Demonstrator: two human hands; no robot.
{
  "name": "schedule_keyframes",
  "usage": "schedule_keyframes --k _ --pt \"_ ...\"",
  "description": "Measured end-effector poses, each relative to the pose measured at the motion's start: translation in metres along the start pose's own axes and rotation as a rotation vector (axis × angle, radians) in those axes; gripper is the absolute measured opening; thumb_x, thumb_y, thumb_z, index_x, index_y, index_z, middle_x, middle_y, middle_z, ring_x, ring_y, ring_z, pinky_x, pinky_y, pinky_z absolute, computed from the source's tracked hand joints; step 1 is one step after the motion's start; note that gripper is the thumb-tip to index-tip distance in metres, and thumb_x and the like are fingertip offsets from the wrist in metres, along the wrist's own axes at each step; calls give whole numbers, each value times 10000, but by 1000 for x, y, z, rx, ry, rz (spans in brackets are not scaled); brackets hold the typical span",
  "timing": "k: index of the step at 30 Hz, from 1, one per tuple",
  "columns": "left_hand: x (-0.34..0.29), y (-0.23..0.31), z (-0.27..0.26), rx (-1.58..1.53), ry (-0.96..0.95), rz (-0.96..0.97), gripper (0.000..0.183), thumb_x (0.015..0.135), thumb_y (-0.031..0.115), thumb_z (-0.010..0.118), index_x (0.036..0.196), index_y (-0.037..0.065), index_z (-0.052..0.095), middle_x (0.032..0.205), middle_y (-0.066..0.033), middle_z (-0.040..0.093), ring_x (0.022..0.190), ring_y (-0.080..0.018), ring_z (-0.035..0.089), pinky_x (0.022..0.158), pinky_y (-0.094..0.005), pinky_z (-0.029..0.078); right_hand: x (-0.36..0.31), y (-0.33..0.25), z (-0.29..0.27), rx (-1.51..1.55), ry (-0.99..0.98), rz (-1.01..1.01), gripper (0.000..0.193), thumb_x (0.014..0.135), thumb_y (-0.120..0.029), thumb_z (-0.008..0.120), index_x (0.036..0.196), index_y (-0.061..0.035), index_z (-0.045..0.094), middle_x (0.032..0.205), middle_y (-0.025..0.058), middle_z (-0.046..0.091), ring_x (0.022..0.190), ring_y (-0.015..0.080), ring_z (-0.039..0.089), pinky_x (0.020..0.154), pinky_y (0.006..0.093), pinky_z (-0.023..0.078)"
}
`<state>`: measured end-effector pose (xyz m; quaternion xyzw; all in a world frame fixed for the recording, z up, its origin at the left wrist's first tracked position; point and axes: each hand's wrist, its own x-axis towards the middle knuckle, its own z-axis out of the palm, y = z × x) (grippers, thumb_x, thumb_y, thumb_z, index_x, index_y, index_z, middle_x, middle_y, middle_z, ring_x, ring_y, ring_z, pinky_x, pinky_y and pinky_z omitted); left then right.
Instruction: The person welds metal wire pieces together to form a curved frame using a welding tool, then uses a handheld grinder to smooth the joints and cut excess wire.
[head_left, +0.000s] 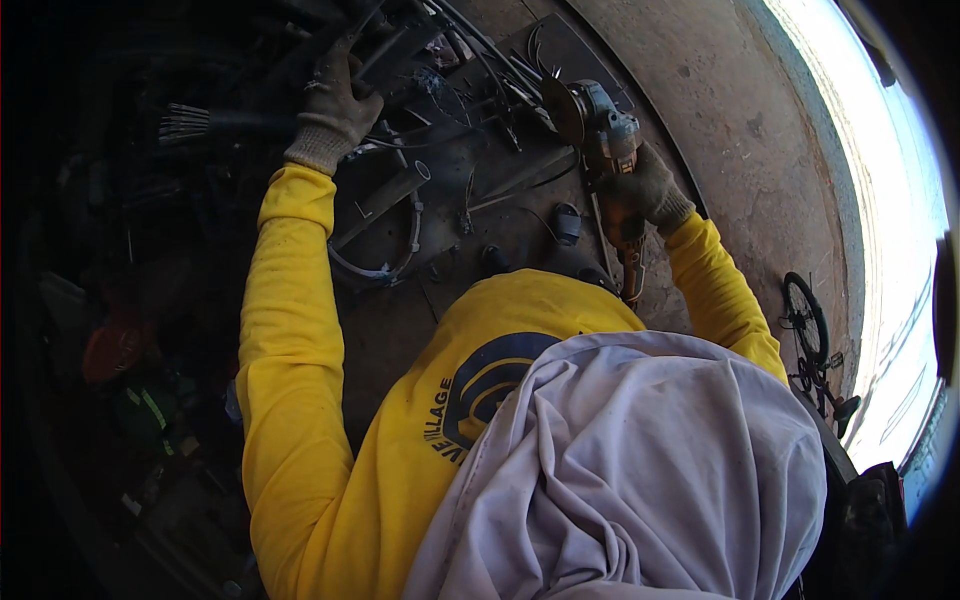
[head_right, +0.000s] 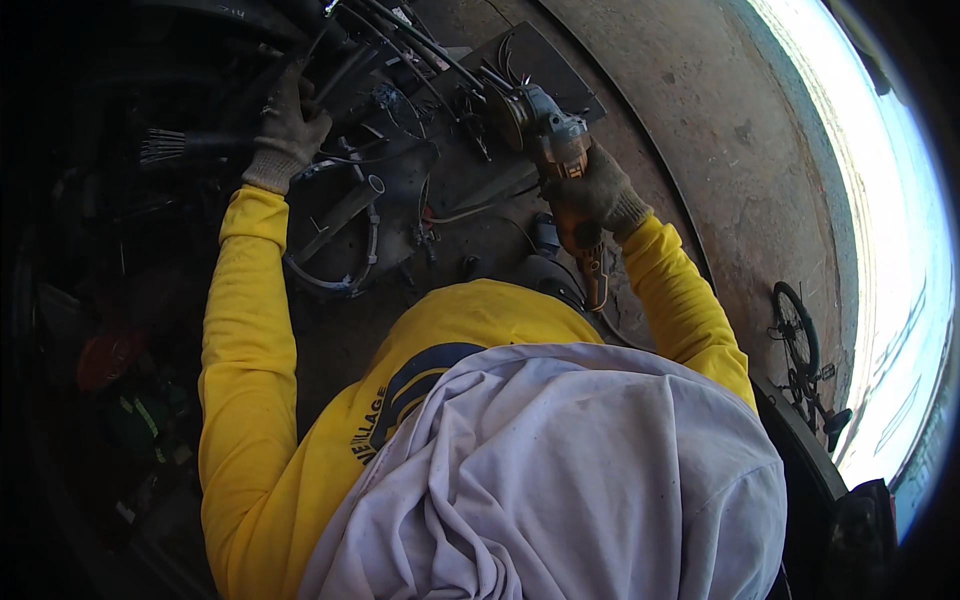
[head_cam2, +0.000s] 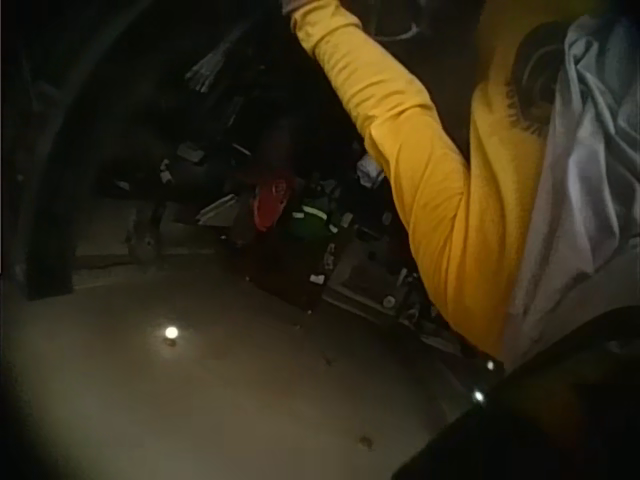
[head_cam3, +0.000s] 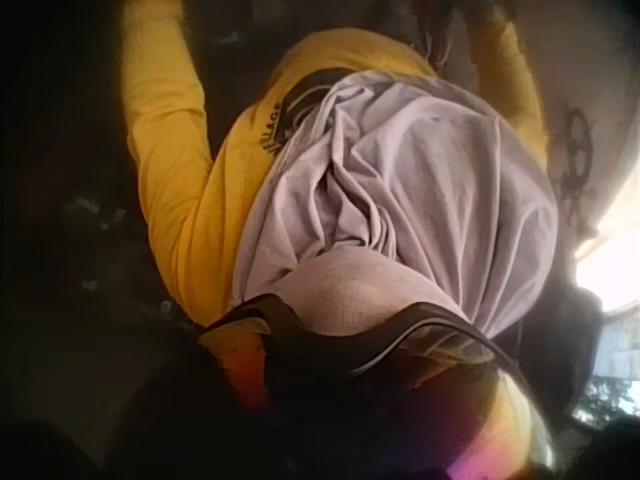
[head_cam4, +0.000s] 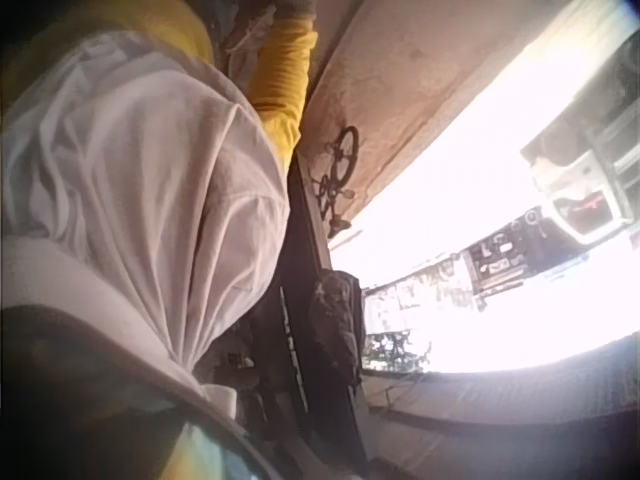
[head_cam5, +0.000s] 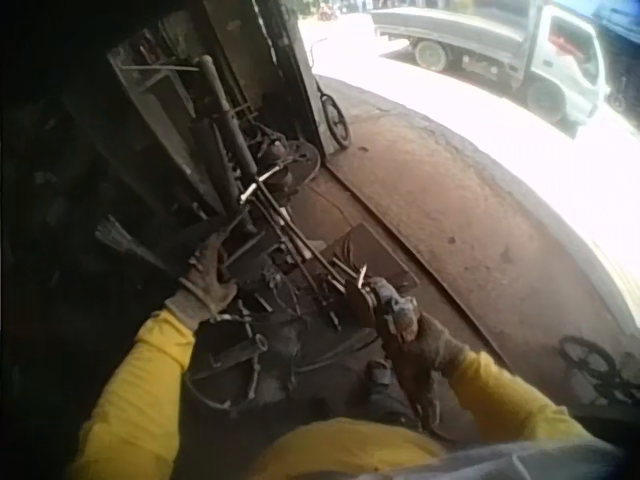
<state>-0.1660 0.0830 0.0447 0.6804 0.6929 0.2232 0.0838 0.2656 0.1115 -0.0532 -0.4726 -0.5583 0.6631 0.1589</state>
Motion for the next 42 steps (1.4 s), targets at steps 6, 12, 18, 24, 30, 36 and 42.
schedule_keyframes --k 6,12,18,24,30,36,42 --pt "2 -17 11 107 98 76 824 786 119 750 1521 109 377 1054 -120 564 834 -205 636 751 -362 574 10 16 16 -124 41 -55 660 729 -243 837 1306 -72 565 1119 99 700 1009 206 683 921 357 549" --pt "7 -16 21 138 151 64 830 760 198 783 1494 90 410 1066 -129 585 906 -272 649 827 -406 561 12 24 20 -111 43 -75 637 729 -258 844 1282 -74 586 1103 93 701 995 202 680 911 357 545" --pt "4 -9 17 114 154 50 823 763 226 780 1487 84 416 1089 -143 593 954 -310 645 879 -424 548 9 20 32 -44 66 -71 605 738 -235 836 1266 -69 591 1083 84 700 967 194 683 864 347 559" --pt "2 -20 23 109 146 39 811 762 195 771 1484 74 422 1066 -139 586 931 -294 635 846 -410 553 11 16 34 49 -3 -73 604 731 -217 839 1256 -63 586 1072 86 700 944 190 690 855 358 572" --pt "1 -16 20 72 137 39 782 771 160 752 1477 64 428 1033 -121 571 864 -261 619 794 -380 554 16 21 29 77 18 -71 622 720 -213 844 1264 -62 584 1089 94 706 952 196 689 873 353 565" --pt "5 -10 18 78 107 -44 776 764 228 757 1463 90 450 1137 -168 655 1052 -347 668 932 -444 549 14 17 32 10 51 -95 631 711 -224 846 1265 -62 590 1093 99 705 981 207 684 909 365 552" --pt "2 -12 23 100 165 29 798 765 143 755 1479 46 412 1026 -111 565 843 -240 617 791 -373 558 14 18 34 -95 98 -54 649 703 -255 849 1269 -74 588 1089 105 702 979 212 681 912 360 546"
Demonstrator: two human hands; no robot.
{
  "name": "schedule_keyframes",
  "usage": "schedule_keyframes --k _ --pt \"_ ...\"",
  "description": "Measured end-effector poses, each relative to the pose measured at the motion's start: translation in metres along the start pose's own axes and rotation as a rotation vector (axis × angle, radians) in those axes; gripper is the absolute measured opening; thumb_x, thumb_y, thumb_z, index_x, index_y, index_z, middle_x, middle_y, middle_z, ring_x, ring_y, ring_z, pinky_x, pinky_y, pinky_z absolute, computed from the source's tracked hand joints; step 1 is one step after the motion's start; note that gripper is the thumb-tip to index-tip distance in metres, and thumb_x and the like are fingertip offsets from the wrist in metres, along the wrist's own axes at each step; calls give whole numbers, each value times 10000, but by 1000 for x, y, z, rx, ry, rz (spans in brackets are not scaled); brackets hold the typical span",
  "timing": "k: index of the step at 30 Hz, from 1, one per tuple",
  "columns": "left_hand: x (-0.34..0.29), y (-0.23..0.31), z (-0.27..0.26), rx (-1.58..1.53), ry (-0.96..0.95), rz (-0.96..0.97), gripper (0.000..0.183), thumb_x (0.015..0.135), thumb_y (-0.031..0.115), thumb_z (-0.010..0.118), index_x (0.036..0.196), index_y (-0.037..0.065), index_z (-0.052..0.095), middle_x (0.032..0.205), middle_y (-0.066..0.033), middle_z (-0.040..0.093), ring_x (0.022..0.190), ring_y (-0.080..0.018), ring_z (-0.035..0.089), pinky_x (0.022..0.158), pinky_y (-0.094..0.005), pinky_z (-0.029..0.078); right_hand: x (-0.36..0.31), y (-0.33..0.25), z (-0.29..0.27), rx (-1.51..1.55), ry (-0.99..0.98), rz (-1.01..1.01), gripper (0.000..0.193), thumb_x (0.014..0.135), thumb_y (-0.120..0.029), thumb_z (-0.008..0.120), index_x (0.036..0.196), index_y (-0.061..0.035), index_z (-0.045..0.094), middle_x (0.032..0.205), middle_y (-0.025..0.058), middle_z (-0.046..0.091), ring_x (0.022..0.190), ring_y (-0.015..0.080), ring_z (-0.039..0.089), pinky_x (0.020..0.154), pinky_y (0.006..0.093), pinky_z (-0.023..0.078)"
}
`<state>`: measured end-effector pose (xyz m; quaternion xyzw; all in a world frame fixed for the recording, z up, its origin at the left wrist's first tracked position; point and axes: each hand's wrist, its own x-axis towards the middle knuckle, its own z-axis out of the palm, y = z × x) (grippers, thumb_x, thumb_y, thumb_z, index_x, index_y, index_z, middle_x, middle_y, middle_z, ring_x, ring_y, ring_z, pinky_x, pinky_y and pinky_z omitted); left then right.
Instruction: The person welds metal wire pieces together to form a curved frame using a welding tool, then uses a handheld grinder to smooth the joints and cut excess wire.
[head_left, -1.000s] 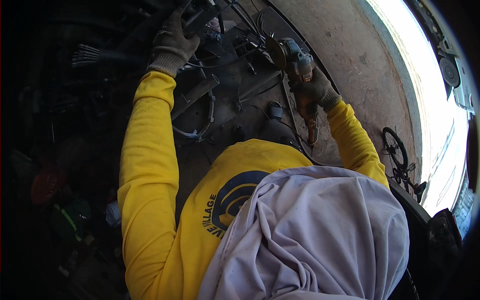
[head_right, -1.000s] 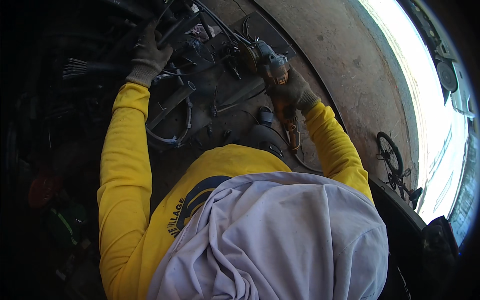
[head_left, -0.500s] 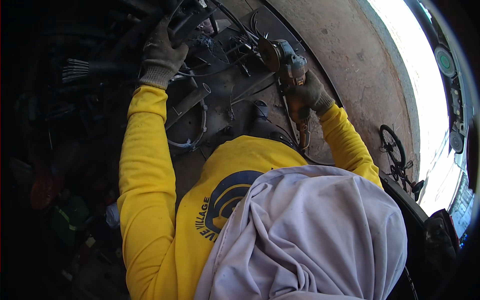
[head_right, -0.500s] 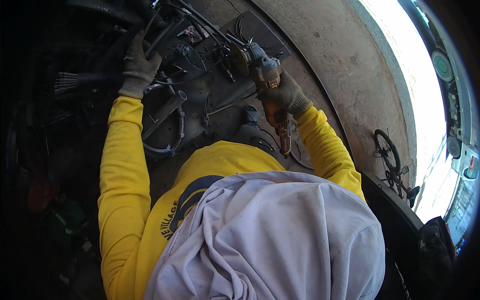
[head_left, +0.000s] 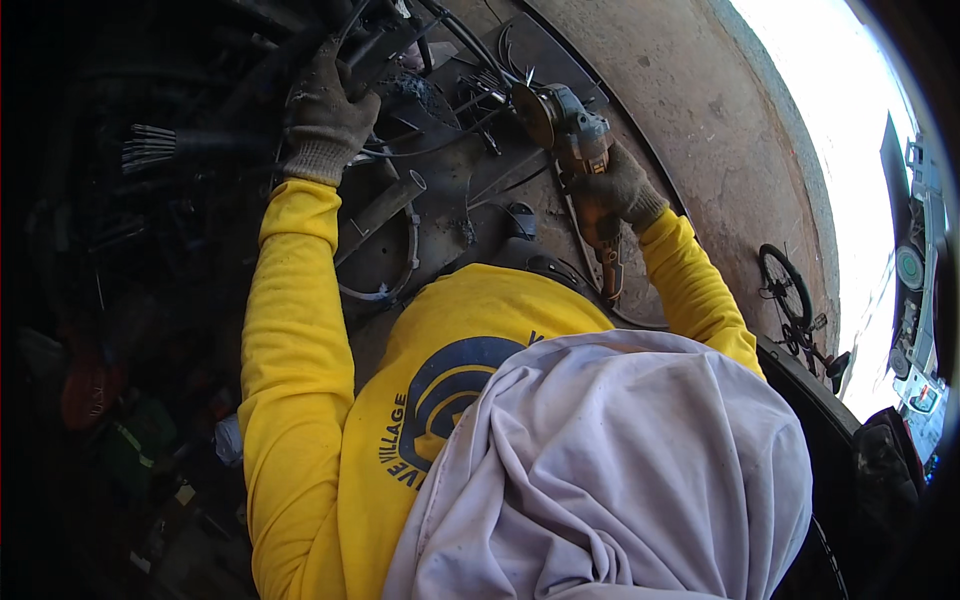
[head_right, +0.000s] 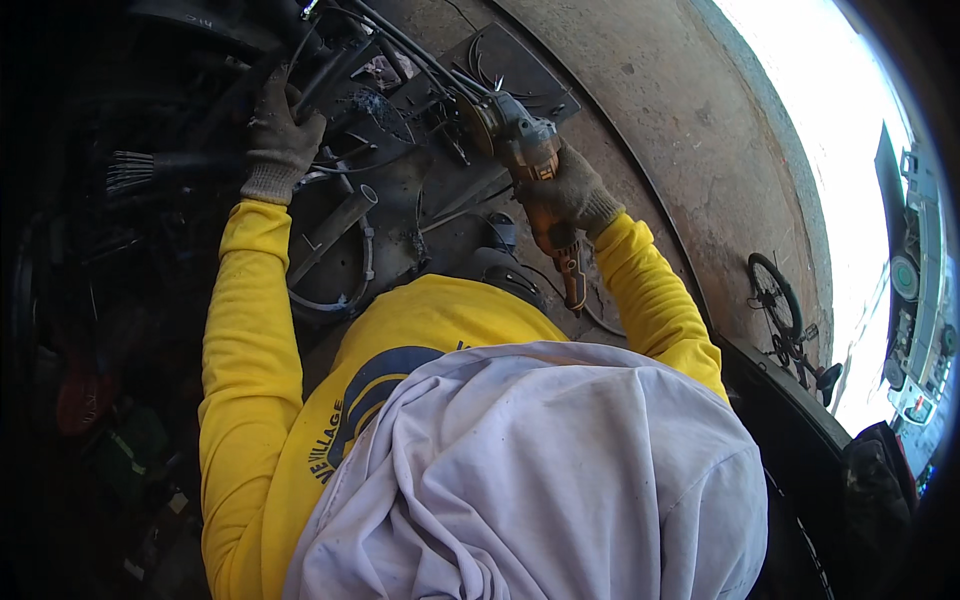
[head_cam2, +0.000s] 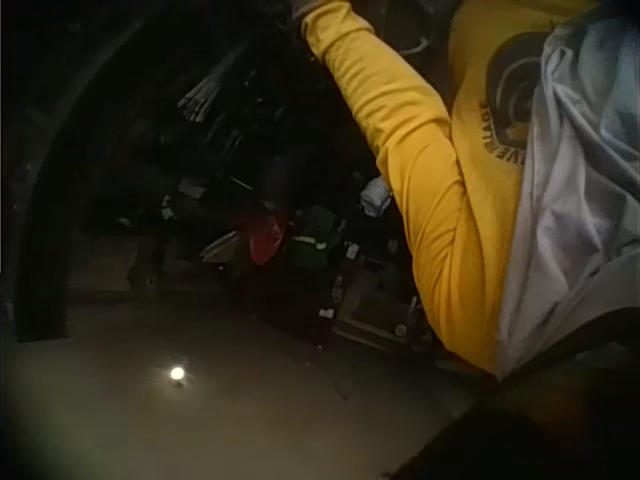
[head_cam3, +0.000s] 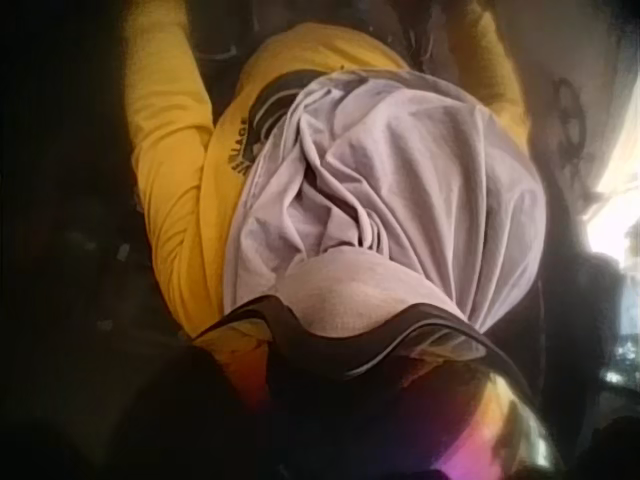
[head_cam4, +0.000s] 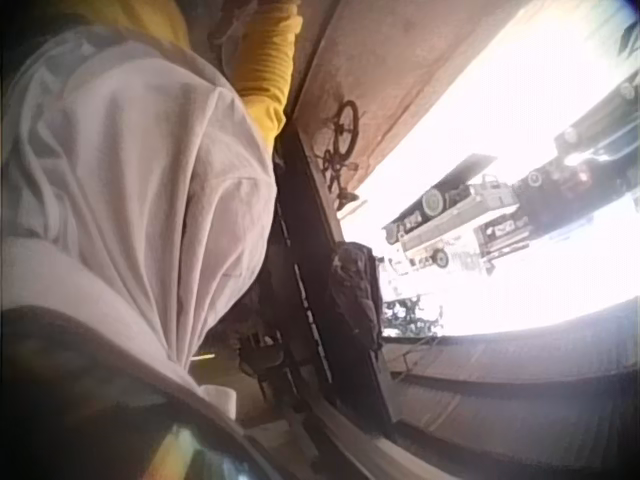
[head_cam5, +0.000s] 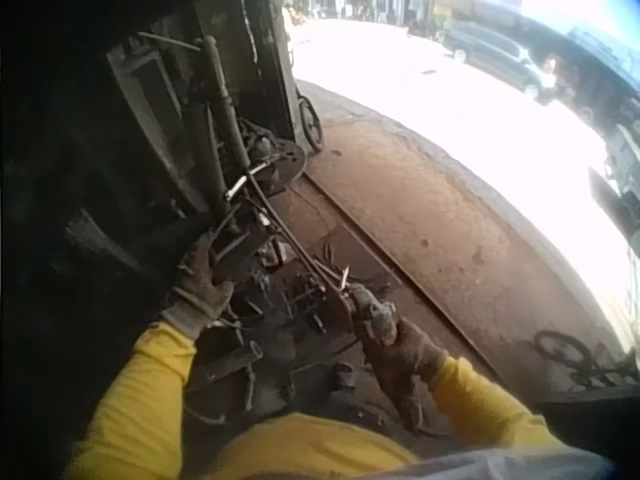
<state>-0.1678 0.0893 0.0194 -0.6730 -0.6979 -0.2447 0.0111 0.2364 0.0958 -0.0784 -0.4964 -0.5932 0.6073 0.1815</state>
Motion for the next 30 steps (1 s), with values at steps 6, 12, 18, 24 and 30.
schedule_keyframes --k 6,12,18,24,30 --pt "-2 0 0 6 25 13 787 765 135 752 1474 54 420 1029 -109 563 839 -248 615 790 -364 561 -7 -19 6 -24 -1 -38 623 719 -247 841 1255 -60 584 1083 103 700 975 209 680 914 360 547" --pt "-1 -1 0 33 10 27 760 777 142 746 1461 41 428 1038 -115 571 854 -255 626 787 -372 567 -1 2 6 42 -3 -43 609 725 -249 843 1238 -50 584 1078 105 699 974 205 679 911 357 548" --pt "-3 0 -1 -6 -71 -103 806 783 268 769 1483 98 408 1203 -162 627 1112 -351 653 976 -446 544 -2 -5 7 88 -39 -30 597 737 -210 833 1246 -42 570 1087 112 694 946 204 693 882 352 568" --pt "-3 -2 1 38 27 20 725 786 154 740 1436 31 444 1057 -124 583 875 -274 646 788 -391 569 -6 -15 7 158 -48 -38 625 724 -185 838 1267 -48 562 1077 110 689 936 212 698 866 361 578" --pt "-1 -3 -1 -4 -42 -47 789 774 239 769 1467 68 432 1185 -174 632 1053 -351 668 958 -439 547 1 -7 3 11 -35 -26 663 699 -209 854 1284 -82 570 1102 101 686 1007 227 671 906 375 550"
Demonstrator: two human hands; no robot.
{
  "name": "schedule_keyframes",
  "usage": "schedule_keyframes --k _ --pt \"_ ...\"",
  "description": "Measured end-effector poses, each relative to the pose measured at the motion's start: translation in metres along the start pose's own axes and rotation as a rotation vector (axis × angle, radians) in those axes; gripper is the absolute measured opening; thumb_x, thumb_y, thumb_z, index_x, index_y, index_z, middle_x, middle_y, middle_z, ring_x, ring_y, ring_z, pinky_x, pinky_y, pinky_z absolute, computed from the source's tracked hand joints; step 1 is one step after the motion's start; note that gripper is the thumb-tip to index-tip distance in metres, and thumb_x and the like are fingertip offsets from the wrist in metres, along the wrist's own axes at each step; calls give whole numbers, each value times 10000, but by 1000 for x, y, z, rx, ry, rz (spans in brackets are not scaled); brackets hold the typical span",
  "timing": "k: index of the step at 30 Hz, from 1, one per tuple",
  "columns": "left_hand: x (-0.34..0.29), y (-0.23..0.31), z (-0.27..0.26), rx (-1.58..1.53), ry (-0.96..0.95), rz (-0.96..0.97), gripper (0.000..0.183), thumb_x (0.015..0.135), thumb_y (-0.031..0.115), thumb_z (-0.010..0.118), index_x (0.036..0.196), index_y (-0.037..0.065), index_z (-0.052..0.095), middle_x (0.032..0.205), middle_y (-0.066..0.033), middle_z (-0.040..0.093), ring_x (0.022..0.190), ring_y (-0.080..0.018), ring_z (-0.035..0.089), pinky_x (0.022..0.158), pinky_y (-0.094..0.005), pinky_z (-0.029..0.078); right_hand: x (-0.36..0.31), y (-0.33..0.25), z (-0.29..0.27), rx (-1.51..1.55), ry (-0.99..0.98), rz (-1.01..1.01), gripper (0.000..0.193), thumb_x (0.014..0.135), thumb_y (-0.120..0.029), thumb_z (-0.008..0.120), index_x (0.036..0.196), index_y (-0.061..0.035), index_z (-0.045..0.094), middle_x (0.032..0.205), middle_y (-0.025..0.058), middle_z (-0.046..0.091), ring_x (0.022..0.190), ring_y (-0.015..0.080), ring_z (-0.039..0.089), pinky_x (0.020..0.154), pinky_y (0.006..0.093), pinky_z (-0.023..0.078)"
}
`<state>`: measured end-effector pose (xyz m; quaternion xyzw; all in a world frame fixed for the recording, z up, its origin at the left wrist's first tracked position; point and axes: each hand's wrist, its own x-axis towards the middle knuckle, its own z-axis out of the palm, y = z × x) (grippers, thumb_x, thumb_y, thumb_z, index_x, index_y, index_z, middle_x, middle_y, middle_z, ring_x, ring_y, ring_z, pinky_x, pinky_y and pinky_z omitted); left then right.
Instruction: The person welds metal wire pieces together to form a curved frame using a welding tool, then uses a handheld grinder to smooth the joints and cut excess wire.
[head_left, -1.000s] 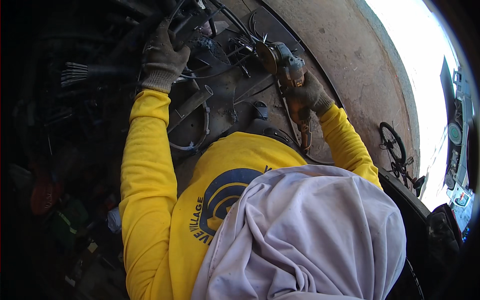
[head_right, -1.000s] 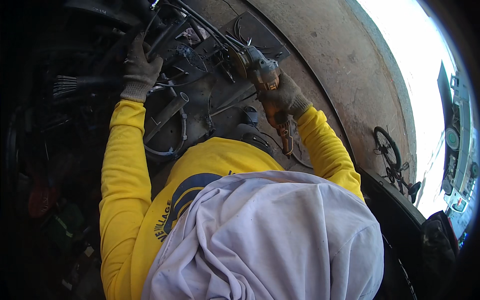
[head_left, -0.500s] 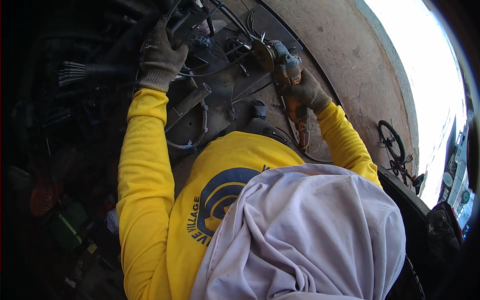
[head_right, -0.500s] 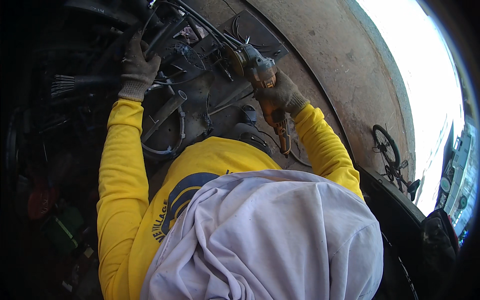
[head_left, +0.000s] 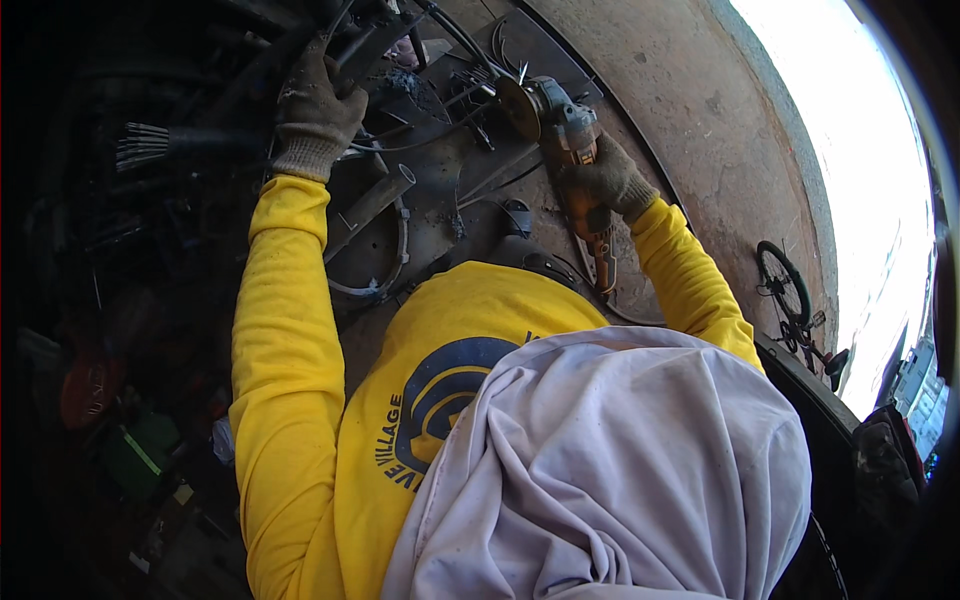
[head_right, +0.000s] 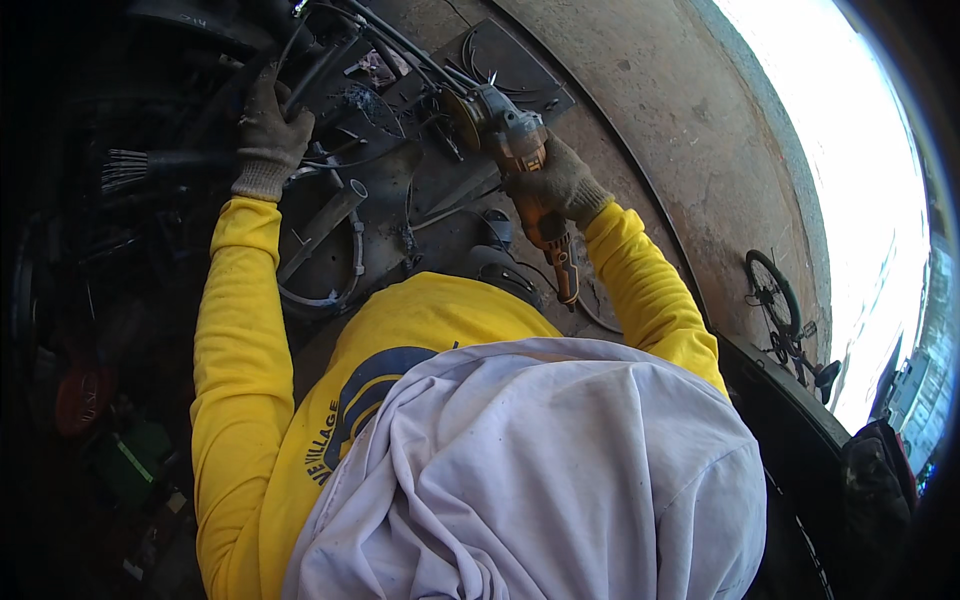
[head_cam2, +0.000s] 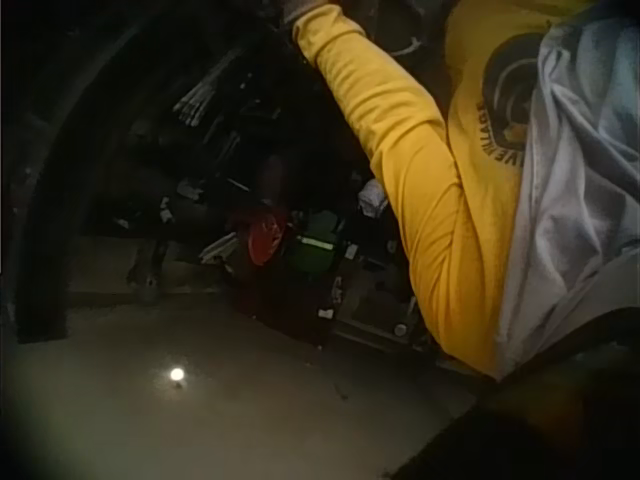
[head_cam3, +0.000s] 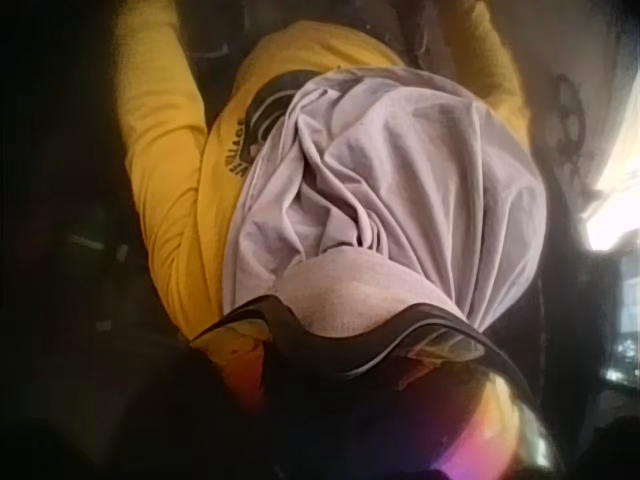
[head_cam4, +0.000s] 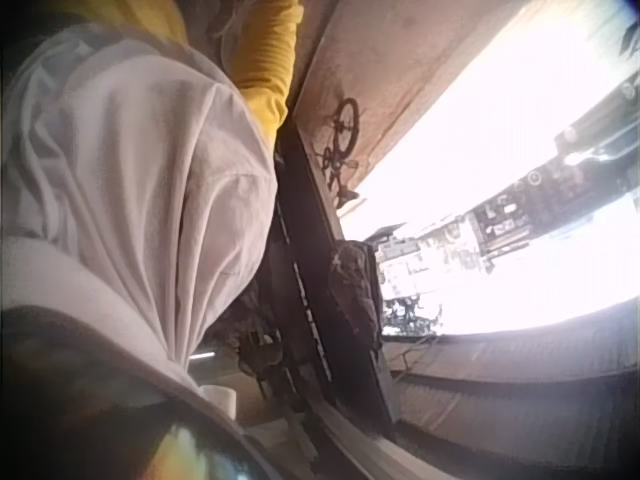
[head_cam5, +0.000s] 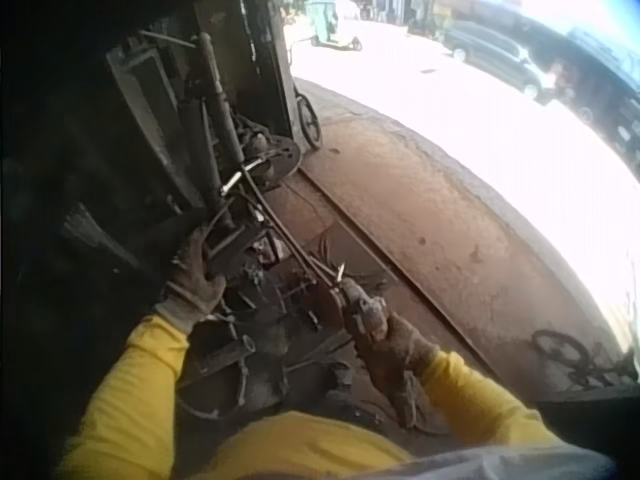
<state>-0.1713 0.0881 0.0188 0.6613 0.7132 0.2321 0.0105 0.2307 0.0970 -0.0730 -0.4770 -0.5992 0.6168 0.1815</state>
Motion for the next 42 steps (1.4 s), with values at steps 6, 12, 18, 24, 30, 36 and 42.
schedule_keyframes --k 6,12,18,24,30,36,42 --pt "-2 4 1 17 20 28 756 778 187 750 1453 45 441 1107 -146 606 950 -302 652 863 -412 554 1 2 -3 -45 3 0 673 690 -243 859 1280 -84 575 1118 93 687 1018 214 664 921 360 539" --pt "-1 0 2 -13 11 19 724 779 221 751 1423 53 467 1126 -168 630 1019 -343 669 934 -435 551 3 1 -2 131 -15 -10 659 700 -251 856 1276 -83 583 1116 91 692 1012 205 668 923 343 534" --pt "-2 -3 5 -3 70 103 760 761 107 740 1455 40 439 1004 -106 564 815 -229 619 763 -361 555 2 -5 -5 -102 -12 -2 659 705 -266 856 1278 -86 583 1127 89 693 1024 212 664 939 362 527" --pt "-1 -2 4 19 83 117 744 770 105 728 1453 39 440 994 -104 565 805 -225 617 759 -359 553 0 -11 -5 -72 -20 5 610 728 -192 819 1287 -77 603 1150 57 676 1036 179 632 970 343 499" --pt "-3 7 2 -62 49 40 719 784 107 716 1446 31 445 998 -104 567 790 -227 612 761 -360 551 1 -12 -6 -63 -17 33 681 707 -291 859 1296 -98 577 1156 108 687 1057 228 661 955 370 521" --pt "-1 1 2 -12 41 44 727 775 140 730 1443 41 457 1035 -123 595 875 -270 639 822 -388 556 2 -11 -4 -119 7 36 697 702 -302 865 1303 -101 577 1167 112 689 1068 238 659 963 375 514" --pt "-1 0 3 22 70 101 732 771 116 717 1446 27 449 975 -102 567 801 -226 610 768 -360 548 4 -10 -5 -79 9 17 699 696 -300 866 1304 -106 580 1161 108 692 1072 240 654 964 378 509"
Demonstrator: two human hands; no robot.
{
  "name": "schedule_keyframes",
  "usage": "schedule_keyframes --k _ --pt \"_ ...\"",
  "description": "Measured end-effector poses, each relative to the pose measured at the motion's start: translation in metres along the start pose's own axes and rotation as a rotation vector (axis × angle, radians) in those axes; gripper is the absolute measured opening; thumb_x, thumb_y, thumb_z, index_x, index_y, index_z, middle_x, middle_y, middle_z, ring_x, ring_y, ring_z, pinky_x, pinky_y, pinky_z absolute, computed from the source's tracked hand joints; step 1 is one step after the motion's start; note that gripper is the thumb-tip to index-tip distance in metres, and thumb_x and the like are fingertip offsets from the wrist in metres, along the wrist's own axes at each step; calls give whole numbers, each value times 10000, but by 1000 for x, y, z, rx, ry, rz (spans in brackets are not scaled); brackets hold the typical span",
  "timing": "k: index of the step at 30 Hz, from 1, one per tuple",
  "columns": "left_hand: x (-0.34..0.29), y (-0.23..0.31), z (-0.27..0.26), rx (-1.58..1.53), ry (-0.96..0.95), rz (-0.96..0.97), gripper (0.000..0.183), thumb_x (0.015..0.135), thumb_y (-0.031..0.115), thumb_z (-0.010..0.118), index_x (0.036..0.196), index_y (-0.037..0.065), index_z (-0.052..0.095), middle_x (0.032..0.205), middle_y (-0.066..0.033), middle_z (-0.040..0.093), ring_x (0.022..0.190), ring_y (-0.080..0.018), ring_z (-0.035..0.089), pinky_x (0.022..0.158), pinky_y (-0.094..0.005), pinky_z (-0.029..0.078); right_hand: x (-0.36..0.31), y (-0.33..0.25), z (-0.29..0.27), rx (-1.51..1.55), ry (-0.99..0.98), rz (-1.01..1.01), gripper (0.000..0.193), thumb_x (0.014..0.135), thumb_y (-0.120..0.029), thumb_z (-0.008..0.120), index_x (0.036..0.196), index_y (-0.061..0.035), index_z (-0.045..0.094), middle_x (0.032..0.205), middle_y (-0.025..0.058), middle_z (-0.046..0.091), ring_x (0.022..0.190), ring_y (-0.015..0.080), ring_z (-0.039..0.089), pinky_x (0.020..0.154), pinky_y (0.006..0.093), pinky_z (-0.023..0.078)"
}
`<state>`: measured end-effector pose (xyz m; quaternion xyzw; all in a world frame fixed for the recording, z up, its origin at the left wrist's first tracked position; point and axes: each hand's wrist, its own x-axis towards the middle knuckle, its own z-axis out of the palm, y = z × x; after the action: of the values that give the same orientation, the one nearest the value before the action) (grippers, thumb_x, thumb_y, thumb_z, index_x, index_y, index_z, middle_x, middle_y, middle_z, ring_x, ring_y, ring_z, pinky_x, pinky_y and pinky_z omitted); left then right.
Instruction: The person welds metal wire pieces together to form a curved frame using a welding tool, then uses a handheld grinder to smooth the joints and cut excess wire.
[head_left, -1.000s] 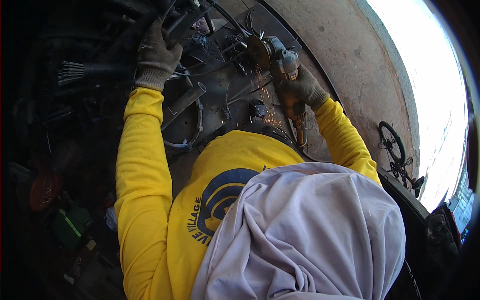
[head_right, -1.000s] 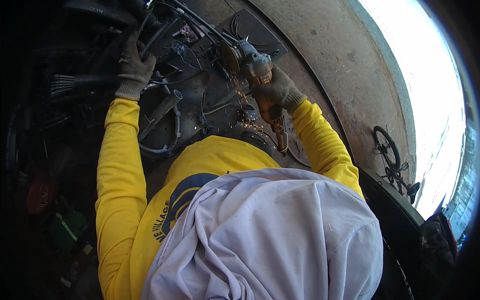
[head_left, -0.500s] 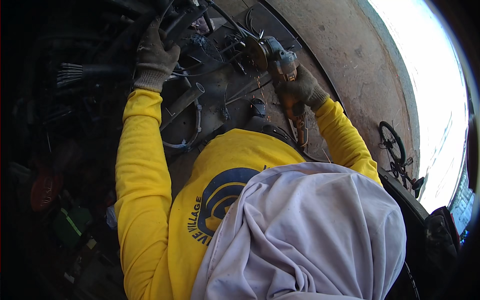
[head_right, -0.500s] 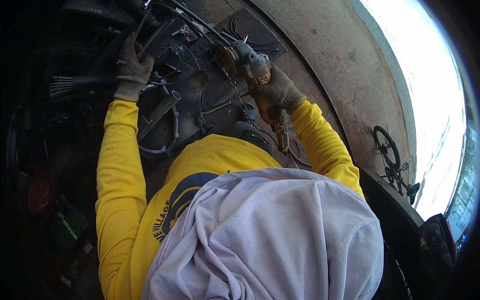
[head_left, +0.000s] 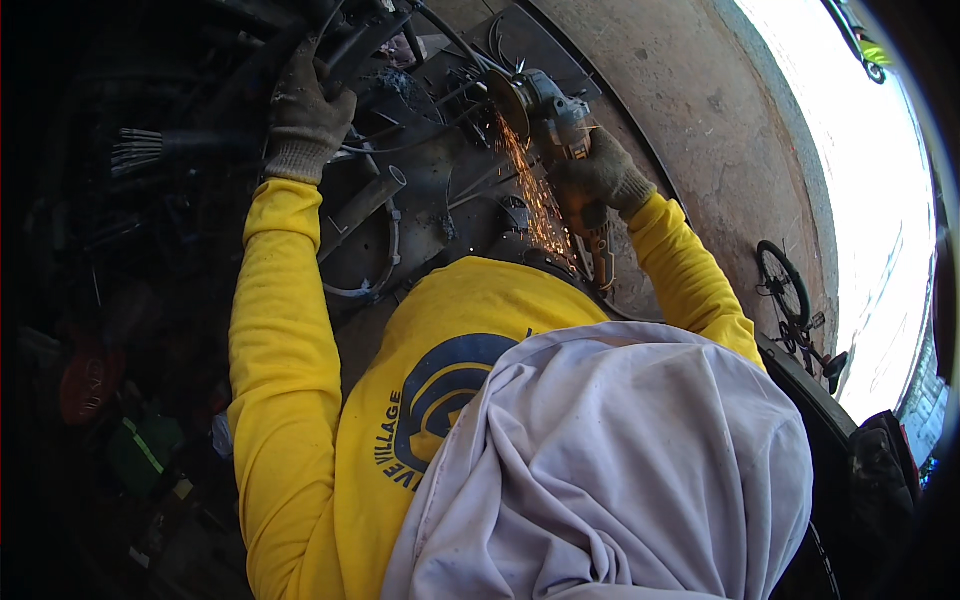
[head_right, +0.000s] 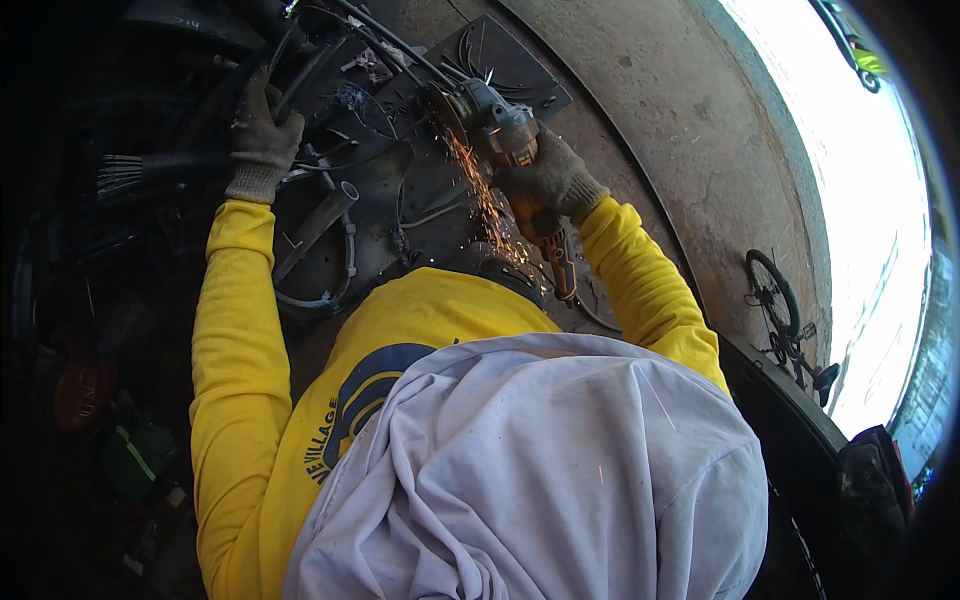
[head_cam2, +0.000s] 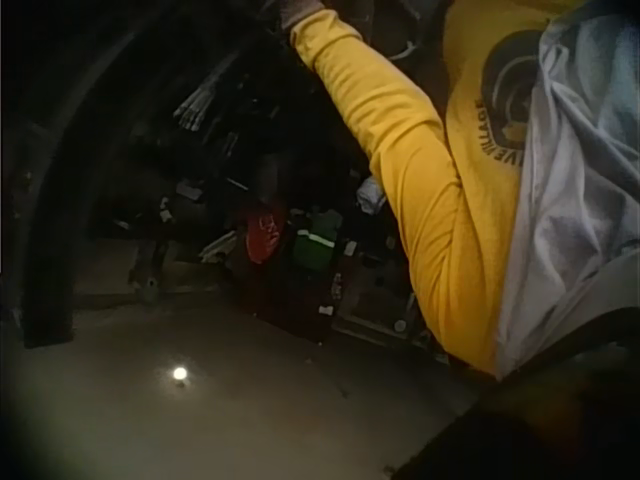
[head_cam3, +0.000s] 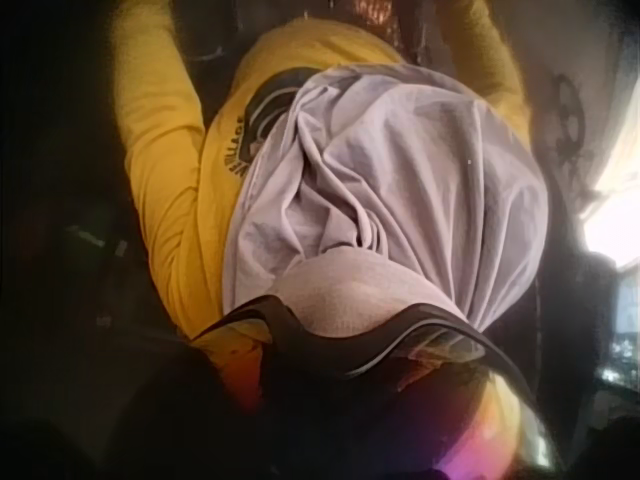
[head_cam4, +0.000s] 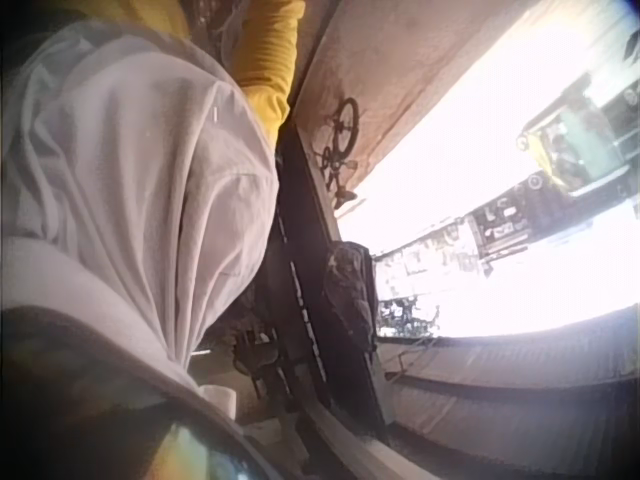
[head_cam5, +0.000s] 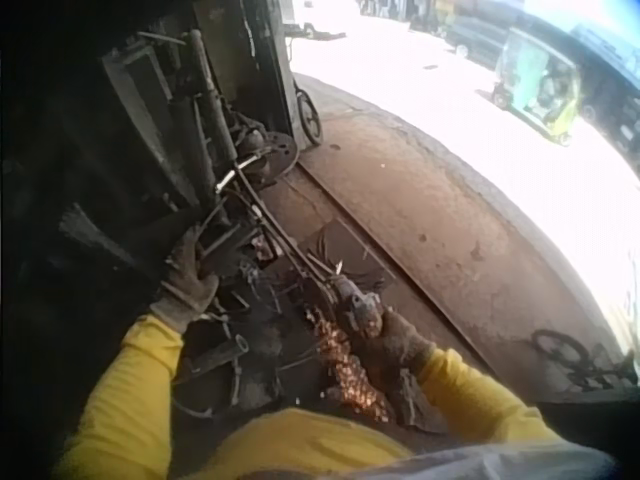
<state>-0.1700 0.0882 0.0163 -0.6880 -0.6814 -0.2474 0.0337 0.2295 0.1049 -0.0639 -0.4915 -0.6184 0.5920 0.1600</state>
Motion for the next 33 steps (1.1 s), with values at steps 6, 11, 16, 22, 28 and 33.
schedule_keyframes --k 6,11,16,22,28,33 --pt "0 -2 3 2 2 -6 726 767 116 719 1438 31 456 996 -102 567 811 -233 616 768 -370 547 3 4 0 11 -9 -19 700 700 -305 862 1312 -117 581 1171 109 689 1082 244 650 976 380 501" --pt "1 -6 4 6 -28 -65 721 762 174 741 1424 57 482 1055 -139 621 980 -320 653 899 -424 548 -1 -5 2 -58 37 -16 710 697 -300 866 1319 -116 577 1180 113 687 1084 247 651 982 385 501" --pt "1 -7 6 2 -2 -17 718 765 98 720 1434 37 467 986 -95 564 800 -224 613 758 -362 546 -6 2 3 -28 -1 44 711 711 -303 865 1328 -107 573 1189 120 687 1086 252 652 984 383 501" --pt "2 2 1 -54 -18 -42 729 764 80 718 1445 35 463 976 -91 561 782 -213 595 753 -356 545 -1 11 6 7 13 27 708 712 -296 868 1323 -96 572 1180 118 689 1079 245 653 984 377 502" --pt "1 3 1 -46 10 -16 726 771 90 725 1445 29 462 965 -93 561 780 -213 592 755 -355 546 3 8 4 48 -25 18 732 697 -302 882 1324 -91 568 1180 115 690 1080 240 652 979 376 506" --pt "1 -1 3 -41 -3 -15 724 779 103 731 1446 30 460 957 -91 565 784 -213 595 759 -356 546 1 7 4 71 -8 -34 741 682 -299 892 1315 -89 569 1185 114 687 1073 240 653 969 373 511"
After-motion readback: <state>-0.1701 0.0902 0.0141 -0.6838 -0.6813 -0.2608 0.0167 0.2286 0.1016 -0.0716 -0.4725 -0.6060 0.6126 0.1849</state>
